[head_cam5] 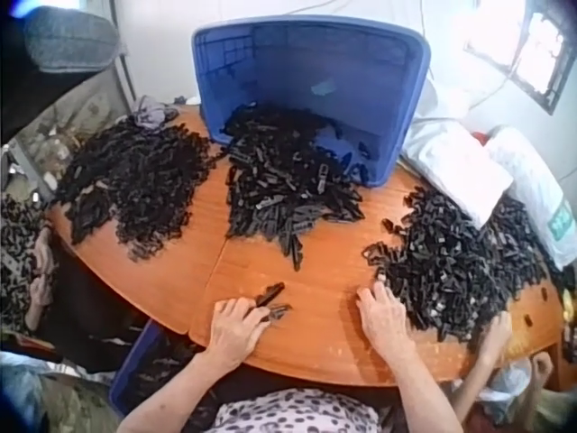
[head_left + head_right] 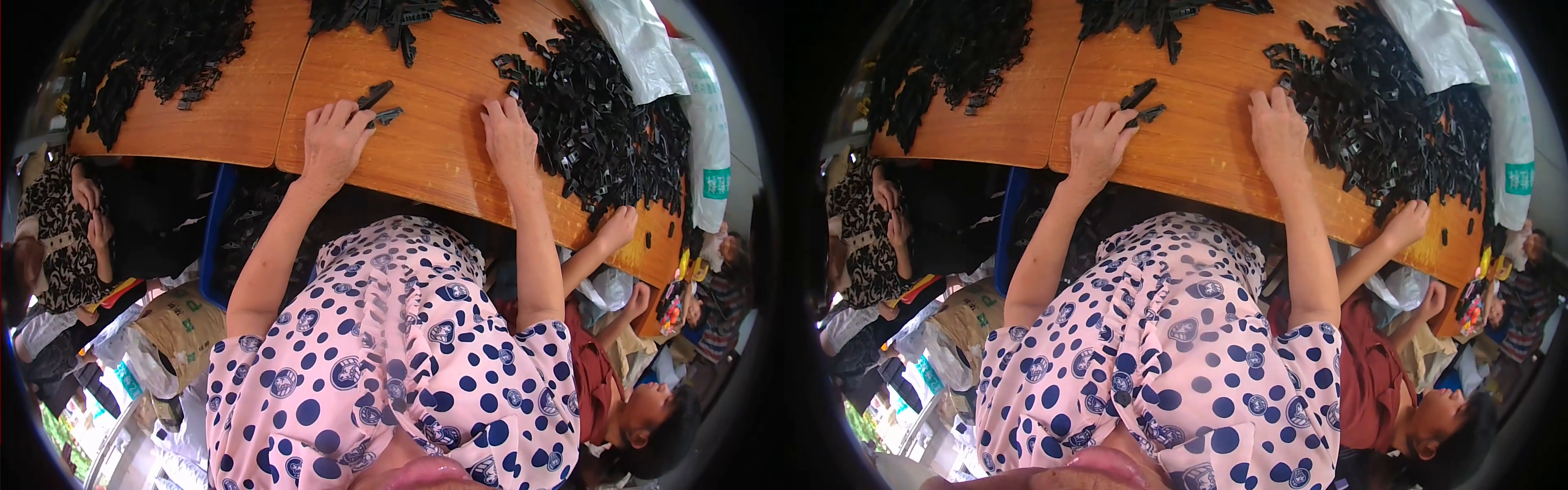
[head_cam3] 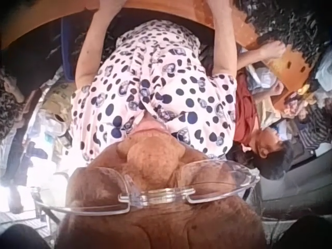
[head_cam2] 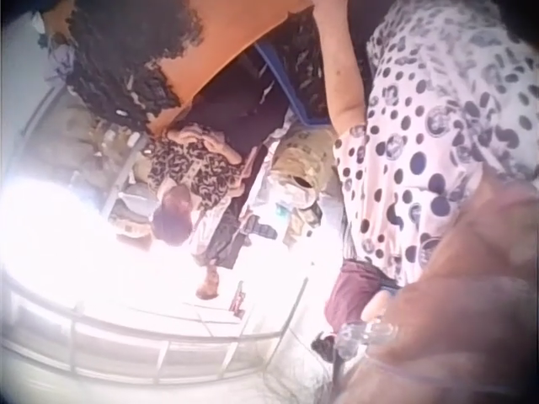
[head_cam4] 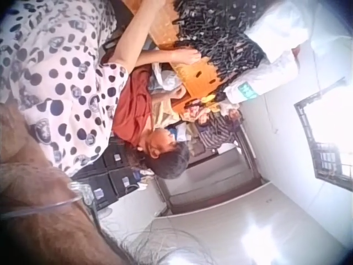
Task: The person assembles plastic components by fitting pieces together by hand, arranging the assembled parts on the table, and placing finished items into a blue container.
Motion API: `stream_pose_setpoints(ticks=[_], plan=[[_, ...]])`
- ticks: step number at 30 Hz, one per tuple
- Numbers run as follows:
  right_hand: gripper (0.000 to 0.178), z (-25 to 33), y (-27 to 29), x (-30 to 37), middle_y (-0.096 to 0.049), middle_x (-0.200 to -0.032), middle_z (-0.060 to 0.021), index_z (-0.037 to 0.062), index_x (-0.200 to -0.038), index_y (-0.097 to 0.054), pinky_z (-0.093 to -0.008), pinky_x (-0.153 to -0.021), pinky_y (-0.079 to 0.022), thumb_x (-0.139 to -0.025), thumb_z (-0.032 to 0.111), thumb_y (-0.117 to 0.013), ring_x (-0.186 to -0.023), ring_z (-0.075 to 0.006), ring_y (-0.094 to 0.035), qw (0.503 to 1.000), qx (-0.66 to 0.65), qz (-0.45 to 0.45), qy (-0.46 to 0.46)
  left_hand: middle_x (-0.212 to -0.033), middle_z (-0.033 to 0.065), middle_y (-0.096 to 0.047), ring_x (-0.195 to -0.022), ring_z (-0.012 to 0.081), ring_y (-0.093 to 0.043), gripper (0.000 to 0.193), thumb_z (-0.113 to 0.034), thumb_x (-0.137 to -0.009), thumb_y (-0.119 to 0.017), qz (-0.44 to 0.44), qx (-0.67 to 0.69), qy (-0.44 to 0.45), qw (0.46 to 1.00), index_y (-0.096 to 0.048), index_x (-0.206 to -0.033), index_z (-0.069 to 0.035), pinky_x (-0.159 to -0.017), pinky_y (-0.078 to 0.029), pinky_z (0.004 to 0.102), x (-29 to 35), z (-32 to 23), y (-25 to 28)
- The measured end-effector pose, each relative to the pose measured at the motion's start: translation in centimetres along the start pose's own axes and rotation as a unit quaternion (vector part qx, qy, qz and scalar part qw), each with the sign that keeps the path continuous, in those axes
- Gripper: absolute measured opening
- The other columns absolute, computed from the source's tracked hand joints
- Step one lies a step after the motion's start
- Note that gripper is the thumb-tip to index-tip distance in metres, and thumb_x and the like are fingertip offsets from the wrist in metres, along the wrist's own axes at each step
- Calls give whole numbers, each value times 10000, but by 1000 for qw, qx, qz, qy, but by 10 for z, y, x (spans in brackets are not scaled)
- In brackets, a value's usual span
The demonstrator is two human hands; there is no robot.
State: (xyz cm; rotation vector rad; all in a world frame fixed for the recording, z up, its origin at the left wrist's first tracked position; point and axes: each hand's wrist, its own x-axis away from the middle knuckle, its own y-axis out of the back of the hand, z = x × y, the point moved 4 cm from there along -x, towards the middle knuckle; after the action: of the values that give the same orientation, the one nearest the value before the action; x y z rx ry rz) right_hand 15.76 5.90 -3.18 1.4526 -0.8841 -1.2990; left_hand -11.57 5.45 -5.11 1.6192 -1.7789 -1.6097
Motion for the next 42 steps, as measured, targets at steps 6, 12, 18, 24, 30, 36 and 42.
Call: stream_pose_setpoints(ticks=[6,12,18,24,30,36,42], plan=[[209,22,11,21,-679,-1036,-125,39,-1030,-667,-421,-798,-519,-829,38,-728,-945,-328,-646,948,-319,-13,2,-951,106,-596,-922,311,-609,221,-105,-837,-717,68,169,-31,983,-675,-1051,-71,-760,-491,394,-3,-9,-5],[198,17,6,35,-662,-993,-104,50,-980,-686,-395,-814,-504,-796,60,-760,-945,-323,-612,970,-237,-53,23,-956,92,-594,-893,300,-617,245,-182,-851,-727,155,136,22,978,-671,-1058,-64,-790,-520,384,-9,4,-14],[180,6,18,38,-629,-945,-102,52,-961,-690,-400,-784,-505,-810,120,-762,-910,-313,-604,990,-140,-14,-3,-971,80,-600,-951,288,-609,248,-196,-833,-740,75,113,-8,991,-691,-1038,-65,-795,-498,396,-6,-6,-8],[171,37,28,27,-637,-900,-111,54,-972,-684,-401,-726,-522,-843,151,-739,-869,-303,-646,976,-211,47,35,-995,83,-594,-959,291,-602,261,-183,-792,-765,102,151,-59,982,-676,-1005,-62,-821,-482,387,-2,-19,-13],[162,65,32,14,-657,-848,-105,62,-949,-644,-402,-702,-533,-866,179,-719,-831,-317,-660,963,-195,111,150,-955,81,-599,-914,282,-599,221,-151,-797,-755,91,185,-34,978,-671,-973,-46,-801,-477,384,-4,-11,-18],[169,62,23,16,-672,-871,-130,66,-989,-603,-440,-648,-519,-907,188,-686,-787,-361,-656,954,-173,215,113,-895,53,-577,-892,251,-584,166,-150,-796,-749,95,215,-49,971,-662,-904,-59,-791,-467,365,-5,-12,-23],[170,78,4,5,-687,-902,-158,72,-999,-601,-466,-646,-524,-911,195,-679,-802,-381,-664,957,-206,178,100,-876,82,-602,-848,284,-595,180,-97,-793,-746,70,239,-49,967,-681,-946,-28,-738,-490,376,-9,-6,-28]])
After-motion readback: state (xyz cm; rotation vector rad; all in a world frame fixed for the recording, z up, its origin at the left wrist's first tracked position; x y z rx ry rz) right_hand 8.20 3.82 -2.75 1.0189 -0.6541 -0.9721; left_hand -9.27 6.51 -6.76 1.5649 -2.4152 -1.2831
